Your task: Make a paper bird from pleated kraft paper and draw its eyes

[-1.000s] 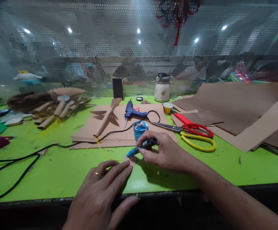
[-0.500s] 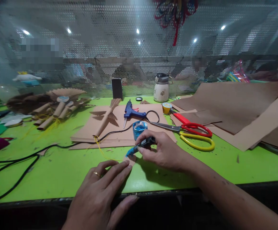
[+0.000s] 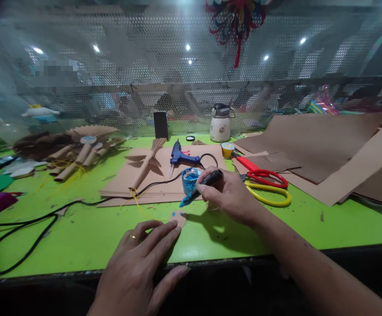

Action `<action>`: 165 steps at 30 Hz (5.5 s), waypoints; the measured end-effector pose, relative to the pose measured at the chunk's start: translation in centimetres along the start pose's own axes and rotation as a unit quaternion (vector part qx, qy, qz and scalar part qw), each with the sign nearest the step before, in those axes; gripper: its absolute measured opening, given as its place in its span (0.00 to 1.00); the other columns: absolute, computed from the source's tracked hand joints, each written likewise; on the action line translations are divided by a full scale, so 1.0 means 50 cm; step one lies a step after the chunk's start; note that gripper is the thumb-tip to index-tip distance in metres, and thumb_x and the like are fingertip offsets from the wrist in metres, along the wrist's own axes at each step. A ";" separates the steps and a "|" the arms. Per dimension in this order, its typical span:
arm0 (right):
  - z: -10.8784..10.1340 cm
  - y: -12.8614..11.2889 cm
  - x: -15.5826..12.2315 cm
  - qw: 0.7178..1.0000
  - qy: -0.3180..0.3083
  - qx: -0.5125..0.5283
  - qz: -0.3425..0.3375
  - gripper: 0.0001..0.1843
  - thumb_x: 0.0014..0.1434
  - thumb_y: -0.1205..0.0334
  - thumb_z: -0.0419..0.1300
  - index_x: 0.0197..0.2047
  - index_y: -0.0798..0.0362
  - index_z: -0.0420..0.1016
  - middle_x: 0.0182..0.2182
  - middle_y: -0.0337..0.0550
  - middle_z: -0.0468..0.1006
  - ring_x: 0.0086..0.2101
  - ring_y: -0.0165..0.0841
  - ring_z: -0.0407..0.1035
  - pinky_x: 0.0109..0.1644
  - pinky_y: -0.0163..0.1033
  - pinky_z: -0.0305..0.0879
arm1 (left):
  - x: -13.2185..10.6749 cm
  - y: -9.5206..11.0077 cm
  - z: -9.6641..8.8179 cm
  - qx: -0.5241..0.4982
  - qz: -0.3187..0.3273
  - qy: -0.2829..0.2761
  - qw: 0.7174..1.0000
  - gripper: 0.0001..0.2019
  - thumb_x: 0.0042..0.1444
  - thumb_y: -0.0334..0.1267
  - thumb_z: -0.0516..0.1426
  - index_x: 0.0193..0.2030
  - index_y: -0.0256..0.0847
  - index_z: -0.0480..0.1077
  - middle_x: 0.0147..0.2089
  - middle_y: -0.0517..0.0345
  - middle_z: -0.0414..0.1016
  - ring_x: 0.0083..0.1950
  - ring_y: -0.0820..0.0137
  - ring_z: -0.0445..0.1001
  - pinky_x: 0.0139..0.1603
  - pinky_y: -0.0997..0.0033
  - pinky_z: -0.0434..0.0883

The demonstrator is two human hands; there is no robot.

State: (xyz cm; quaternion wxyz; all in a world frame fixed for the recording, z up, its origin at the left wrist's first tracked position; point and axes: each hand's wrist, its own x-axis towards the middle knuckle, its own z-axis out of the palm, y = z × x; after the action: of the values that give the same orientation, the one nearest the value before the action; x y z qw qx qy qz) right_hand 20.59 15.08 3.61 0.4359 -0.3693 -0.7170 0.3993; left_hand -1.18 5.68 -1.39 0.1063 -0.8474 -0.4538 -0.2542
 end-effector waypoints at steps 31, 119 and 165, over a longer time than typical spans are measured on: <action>0.006 0.000 -0.009 0.982 -0.083 -0.164 -0.034 0.06 0.55 0.66 0.60 0.38 0.54 0.76 0.33 0.43 0.78 0.34 0.34 0.71 0.36 0.37 0.68 | -0.002 -0.003 0.002 0.006 0.002 -0.001 1.000 0.25 0.57 0.49 0.57 0.60 0.43 0.67 0.59 0.59 0.72 0.52 0.57 0.67 0.48 0.56 0.68; 0.011 -0.003 -0.011 0.983 -0.058 -0.171 -0.037 0.08 0.52 0.66 0.59 0.36 0.54 0.77 0.32 0.45 0.79 0.34 0.35 0.72 0.35 0.37 0.67 | -0.001 -0.001 0.003 0.017 0.001 0.004 1.000 0.26 0.56 0.50 0.58 0.60 0.44 0.67 0.58 0.61 0.73 0.52 0.58 0.66 0.48 0.57 0.68; 0.012 -0.005 -0.012 0.987 -0.049 -0.145 -0.039 0.07 0.53 0.67 0.60 0.36 0.54 0.76 0.29 0.42 0.77 0.31 0.32 0.70 0.32 0.35 0.66 | -0.003 -0.003 0.002 0.018 0.003 -0.004 1.000 0.26 0.57 0.50 0.58 0.60 0.44 0.67 0.58 0.60 0.72 0.53 0.58 0.66 0.49 0.56 0.67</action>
State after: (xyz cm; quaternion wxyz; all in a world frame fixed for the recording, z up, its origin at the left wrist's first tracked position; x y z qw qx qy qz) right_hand 20.20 14.28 3.46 0.3572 -0.3799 -0.8019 0.2915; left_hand -1.32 5.72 -1.58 0.1206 -0.8477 -0.4561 -0.2427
